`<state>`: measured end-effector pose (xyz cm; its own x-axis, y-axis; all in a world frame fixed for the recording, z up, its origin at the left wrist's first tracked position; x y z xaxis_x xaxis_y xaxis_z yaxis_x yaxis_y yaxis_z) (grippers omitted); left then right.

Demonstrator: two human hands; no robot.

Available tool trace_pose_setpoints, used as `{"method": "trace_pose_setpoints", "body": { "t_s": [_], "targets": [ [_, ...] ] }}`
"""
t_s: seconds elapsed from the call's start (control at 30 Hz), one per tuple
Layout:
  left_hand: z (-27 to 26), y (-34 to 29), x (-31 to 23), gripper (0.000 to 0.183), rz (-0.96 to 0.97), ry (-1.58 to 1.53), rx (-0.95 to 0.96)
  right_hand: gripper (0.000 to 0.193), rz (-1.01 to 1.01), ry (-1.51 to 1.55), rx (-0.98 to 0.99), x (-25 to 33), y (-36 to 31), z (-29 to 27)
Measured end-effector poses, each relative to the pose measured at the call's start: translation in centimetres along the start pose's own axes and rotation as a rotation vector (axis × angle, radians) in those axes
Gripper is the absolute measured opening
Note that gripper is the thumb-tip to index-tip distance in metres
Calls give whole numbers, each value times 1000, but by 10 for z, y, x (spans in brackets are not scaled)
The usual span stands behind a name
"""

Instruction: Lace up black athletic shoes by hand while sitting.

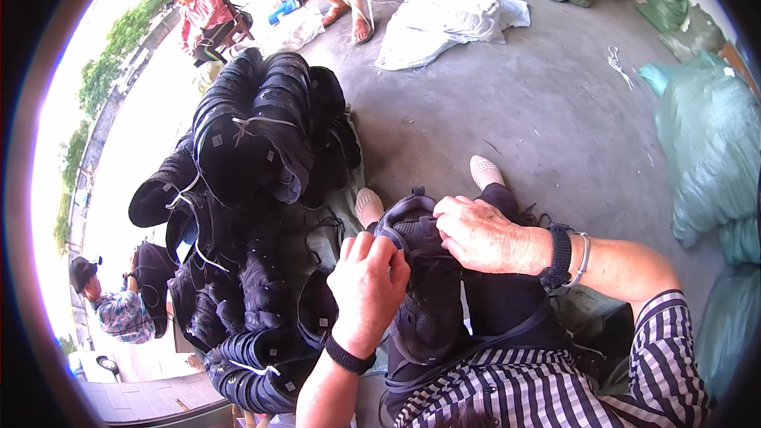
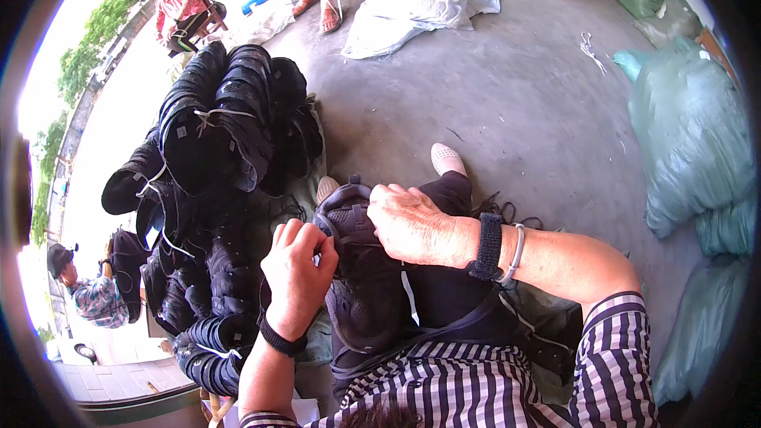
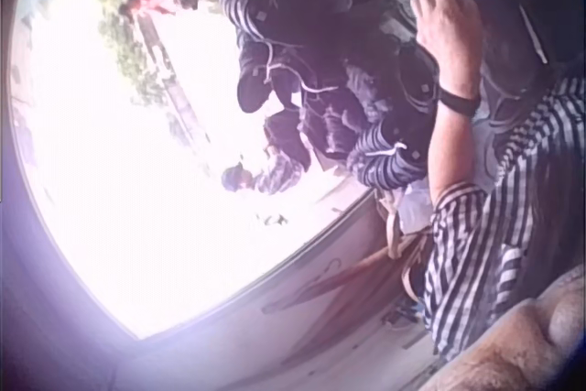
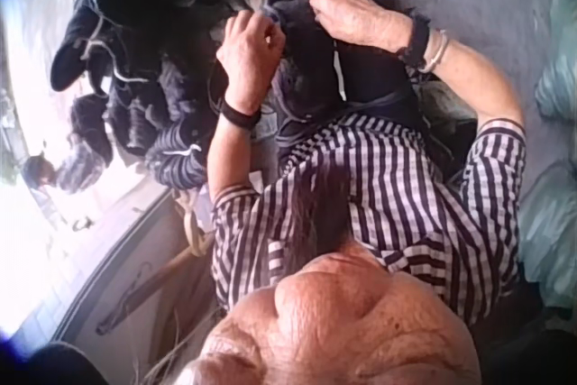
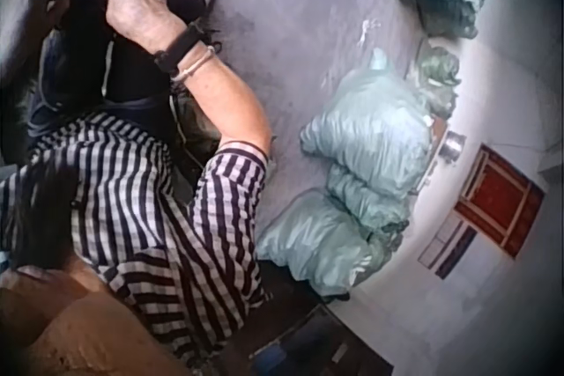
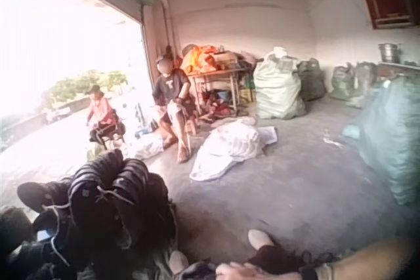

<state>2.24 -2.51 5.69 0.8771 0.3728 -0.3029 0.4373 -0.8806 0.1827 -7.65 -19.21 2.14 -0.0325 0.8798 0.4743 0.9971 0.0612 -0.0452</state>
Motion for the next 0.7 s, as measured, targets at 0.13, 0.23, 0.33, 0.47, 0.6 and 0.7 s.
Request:
{"method": "trace_pose_setpoints", "body": {
  "t_s": [0.13, 0.23, 0.33, 0.47, 0.6, 0.7],
  "targets": [
    [4, -10, 21, 14, -219, -596, 85, 13, -114, 93, -323, -22, 9, -29],
    [13, -22, 32, 12, -285, -843, 132, 9, 224, 882, -582, -60, 2, -73],
    [13, -25, 35, 11, -256, -890, 127, 18, 57, 538, -284, -28, 3, -56],
    [12, -21, 30, 10, -308, -942, 165, 15, -62, -58, 47, 2, -6, -27],
    [12, -18, 24, 9, -329, -1022, 170, 14, -25, -250, 151, 18, -8, -25],
    [14, -19, 24, 10, -361, -1048, 184, 14, 21, -267, 148, 15, -5, -19]
  ]
}}
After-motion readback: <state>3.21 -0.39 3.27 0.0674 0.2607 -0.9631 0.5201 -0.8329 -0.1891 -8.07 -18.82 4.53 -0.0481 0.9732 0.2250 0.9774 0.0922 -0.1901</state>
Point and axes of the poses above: each hand's wrist, its own y-axis towards the middle knuckle, its own z-axis out of the palm, x = y × z, the point moved 1 cm from there along y, towards the middle knuckle, and after that the axes turned 13 degrees about x, right-handed, at the moved point
